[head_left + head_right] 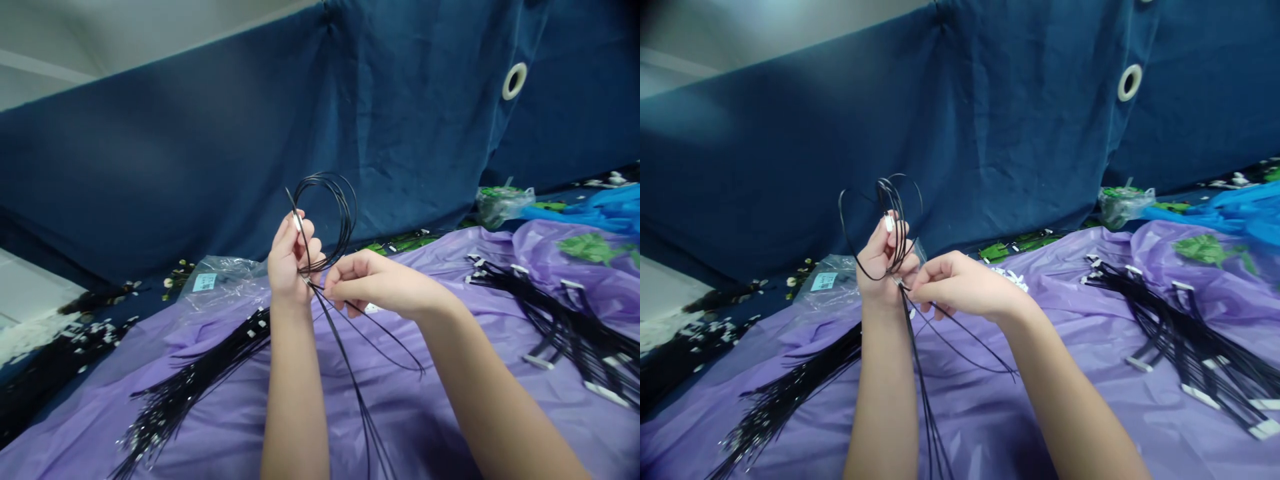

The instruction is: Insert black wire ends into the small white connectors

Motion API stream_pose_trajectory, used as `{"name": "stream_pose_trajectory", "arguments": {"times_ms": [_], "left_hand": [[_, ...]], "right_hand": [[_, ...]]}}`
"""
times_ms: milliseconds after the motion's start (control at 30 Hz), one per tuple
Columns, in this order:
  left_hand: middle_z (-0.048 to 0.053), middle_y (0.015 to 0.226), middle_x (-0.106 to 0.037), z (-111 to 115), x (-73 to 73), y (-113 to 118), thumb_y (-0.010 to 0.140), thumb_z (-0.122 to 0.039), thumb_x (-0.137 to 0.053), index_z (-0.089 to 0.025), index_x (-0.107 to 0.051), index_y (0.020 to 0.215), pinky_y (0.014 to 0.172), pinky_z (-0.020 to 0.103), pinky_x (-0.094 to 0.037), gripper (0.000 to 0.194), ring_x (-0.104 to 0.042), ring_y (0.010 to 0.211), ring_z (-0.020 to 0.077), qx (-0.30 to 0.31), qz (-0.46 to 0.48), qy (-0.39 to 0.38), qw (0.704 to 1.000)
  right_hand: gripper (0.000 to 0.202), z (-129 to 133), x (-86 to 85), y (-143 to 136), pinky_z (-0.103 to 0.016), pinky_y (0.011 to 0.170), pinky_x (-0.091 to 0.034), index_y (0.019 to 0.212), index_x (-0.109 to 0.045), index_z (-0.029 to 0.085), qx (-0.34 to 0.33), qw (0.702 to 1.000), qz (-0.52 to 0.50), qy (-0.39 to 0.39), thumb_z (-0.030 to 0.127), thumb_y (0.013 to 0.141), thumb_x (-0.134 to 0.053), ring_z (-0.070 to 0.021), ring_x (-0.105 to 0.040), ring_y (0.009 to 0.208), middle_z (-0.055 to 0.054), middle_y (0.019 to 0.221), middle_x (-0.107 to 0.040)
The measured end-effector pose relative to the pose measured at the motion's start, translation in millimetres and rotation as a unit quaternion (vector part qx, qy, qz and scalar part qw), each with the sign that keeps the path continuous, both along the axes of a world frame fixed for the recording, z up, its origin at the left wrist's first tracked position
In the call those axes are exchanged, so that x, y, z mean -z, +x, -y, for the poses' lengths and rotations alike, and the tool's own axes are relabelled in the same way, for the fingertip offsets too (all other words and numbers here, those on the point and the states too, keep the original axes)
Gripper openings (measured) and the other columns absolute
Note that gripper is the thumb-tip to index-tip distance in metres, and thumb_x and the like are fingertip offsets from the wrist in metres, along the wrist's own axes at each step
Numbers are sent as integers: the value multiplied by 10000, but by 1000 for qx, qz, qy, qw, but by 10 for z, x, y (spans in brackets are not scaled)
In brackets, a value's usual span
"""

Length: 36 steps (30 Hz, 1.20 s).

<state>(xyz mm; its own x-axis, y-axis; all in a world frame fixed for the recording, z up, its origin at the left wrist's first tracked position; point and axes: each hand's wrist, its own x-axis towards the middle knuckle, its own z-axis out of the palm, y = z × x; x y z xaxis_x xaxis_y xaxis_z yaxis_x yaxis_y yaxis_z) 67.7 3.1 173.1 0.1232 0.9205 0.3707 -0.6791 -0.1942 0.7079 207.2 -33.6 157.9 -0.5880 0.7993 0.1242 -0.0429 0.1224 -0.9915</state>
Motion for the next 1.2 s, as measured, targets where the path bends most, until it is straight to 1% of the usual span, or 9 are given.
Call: {"name": "stream_pose_trajectory", "arguments": {"times_ms": [200, 433, 667, 767, 867, 933, 1033, 1100, 1200], "left_hand": [[-78, 596, -339, 18, -10, -38, 923, -231, -507, -184, -555, 866, 282, 120, -155, 88, -220, 319, -8, 7, -16, 6, 1000], [-78, 591, -331, 44, -14, -13, 904, -257, -538, -198, -567, 879, 266, 136, -156, 70, -197, 306, -2, -9, -61, 21, 998], [-79, 590, -366, 40, 16, -2, 887, -252, -555, -190, -565, 885, 252, 137, -184, 62, -219, 292, -1, 9, -68, 66, 995], [-79, 591, -389, 23, 29, -29, 892, -244, -542, -182, -564, 884, 251, 141, -183, 66, -232, 289, 2, 16, -65, 84, 994], [-83, 589, -386, 18, 17, -60, 893, -214, -533, -177, -560, 906, 259, 129, -179, 48, -243, 291, 0, 13, -50, 53, 997], [-86, 588, -382, 12, 8, -78, 891, -209, -542, -173, -553, 897, 265, 120, -170, 38, -247, 293, -6, 9, -39, 29, 999], [-85, 594, -384, -23, 19, -99, 886, -207, -561, -161, -541, 846, 268, 113, -154, 64, -253, 302, -14, -3, -18, 3, 1000], [-84, 586, -372, -63, 39, -110, 889, -204, -555, -152, -534, 810, 266, 115, -149, 97, -257, 309, -12, -9, -3, -15, 1000], [-83, 571, -358, -120, 65, -104, 906, -184, -516, -141, -541, 807, 266, 120, -152, 112, -259, 317, -5, -13, 21, -46, 999]], "right_hand": [[82, -11, 47, -37, -190, 480, -396, 746, -634, 157, 56, 998, -10, -1, 233, 730, -611, -69, -474, 533, 28, 640, -545], [100, 5, 45, -107, -204, 474, -333, 653, -550, 163, 49, 999, -22, -1, 235, 704, -594, -70, -417, 536, 45, 606, -461], [292, -4, 46, -195, -205, 433, -274, 541, -400, 179, 70, 997, -24, -12, 282, 766, -556, -64, -319, 473, 58, 502, -353], [273, 0, 47, -187, -193, 423, -283, 590, -424, 181, 68, 998, 1, -15, 314, 795, -548, -62, -314, 470, 61, 517, -366], [99, -20, 38, -70, -170, 409, -266, 773, -525, 191, 39, 998, -34, -39, 256, 776, -598, -56, -321, 463, 81, 541, -385], [125, -59, 26, 80, -162, 404, -260, 879, -568, 190, 12, 995, -84, -56, 207, 765, -617, -45, -335, 437, 85, 546, -420], [106, -144, 28, 377, -187, 437, -362, 857, -609, 166, -19, 984, -164, -64, 239, 781, -621, -63, -491, 448, 32, 641, -571], [125, -197, 54, 569, -226, 501, -448, 853, -625, 181, 15, 970, -235, -57, 281, 785, -594, -102, -591, 518, 10, 731, -645], [174, -256, 109, 749, -220, 517, -449, 903, -637, 235, 79, 943, -319, -52, 251, 755, -547, -108, -633, 591, 38, 806, -688]]}}
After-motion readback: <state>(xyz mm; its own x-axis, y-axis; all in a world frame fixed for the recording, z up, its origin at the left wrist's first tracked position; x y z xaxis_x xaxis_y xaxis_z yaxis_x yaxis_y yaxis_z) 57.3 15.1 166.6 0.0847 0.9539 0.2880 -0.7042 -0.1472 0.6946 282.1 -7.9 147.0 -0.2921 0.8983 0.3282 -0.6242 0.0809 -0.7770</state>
